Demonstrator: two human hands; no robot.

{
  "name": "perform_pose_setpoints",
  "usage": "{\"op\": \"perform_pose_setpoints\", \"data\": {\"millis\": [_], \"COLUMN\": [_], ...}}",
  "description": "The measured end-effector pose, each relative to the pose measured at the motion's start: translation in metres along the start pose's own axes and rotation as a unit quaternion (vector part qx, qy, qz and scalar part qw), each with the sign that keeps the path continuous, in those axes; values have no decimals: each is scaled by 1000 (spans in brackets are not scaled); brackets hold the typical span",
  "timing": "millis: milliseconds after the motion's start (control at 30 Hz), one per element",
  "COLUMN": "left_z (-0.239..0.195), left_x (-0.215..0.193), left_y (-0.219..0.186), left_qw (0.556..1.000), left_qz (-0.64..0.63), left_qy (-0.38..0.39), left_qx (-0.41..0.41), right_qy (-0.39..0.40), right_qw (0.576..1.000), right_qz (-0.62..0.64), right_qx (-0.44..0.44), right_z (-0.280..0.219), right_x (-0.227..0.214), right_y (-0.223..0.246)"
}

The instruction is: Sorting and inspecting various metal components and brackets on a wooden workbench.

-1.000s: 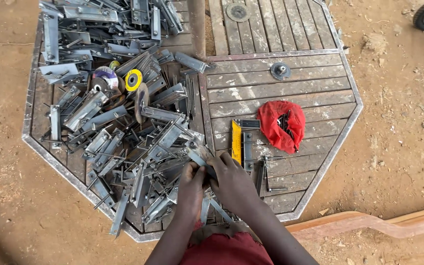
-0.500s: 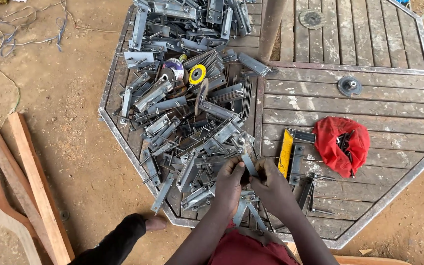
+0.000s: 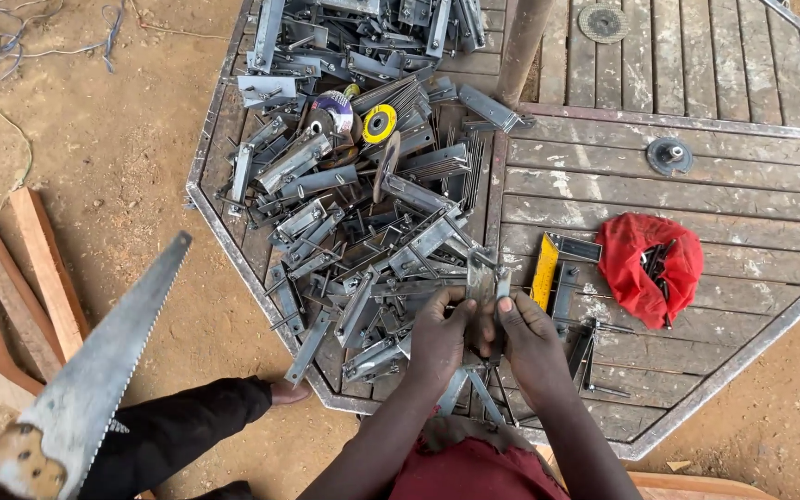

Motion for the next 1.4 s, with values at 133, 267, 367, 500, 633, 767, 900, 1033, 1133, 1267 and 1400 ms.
{"op": "perform_pose_setpoints", "data": {"millis": [133,267,367,500,633,767,900,1033,1133,1267,1400], "left_z": [20,22,24,24,23,35,29,29,28,34,37], "left_x": [-17,-22,-25,-22,-21,-27,-25,-26,-26,-30,-31], "left_y": [26,25,30,28,24,46,44,45,46,55,59], "left_qw": [999,997,998,998,997,999,997,997,997,997,997], "left_qz": [9,-7,16,13,52,29,37,41,39,42,32], "left_qy": [-15,-5,-17,-20,-32,-3,21,16,22,22,32], "left_qx": [49,77,64,53,45,43,61,63,56,57,61], "right_qy": [-72,-57,-47,-26,-25,-23,-20,-19,-20,-14,-17], "right_qw": [996,998,998,999,998,1000,1000,1000,1000,999,999], "right_qz": [14,-9,-23,-10,-22,-7,-1,8,7,8,3], "right_qx": [48,37,37,28,47,16,-8,2,22,34,34], "right_z": [0,-1,-1,2,2,6,7,9,8,9,8], "right_x": [-5,1,3,4,6,2,1,-2,-1,-1,-1], "right_y": [-24,-15,-17,-24,-21,-23,-20,-26,-25,-27,-28]}}
Point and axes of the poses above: each hand's wrist, its own z-axis towards the middle knuckle, its own x-axis out of the palm, y = z × x, the point moved 3 cm from there along z, towards the middle knuckle, and after that the axes turned 14 degrees about -z, right-handed, at the moved point
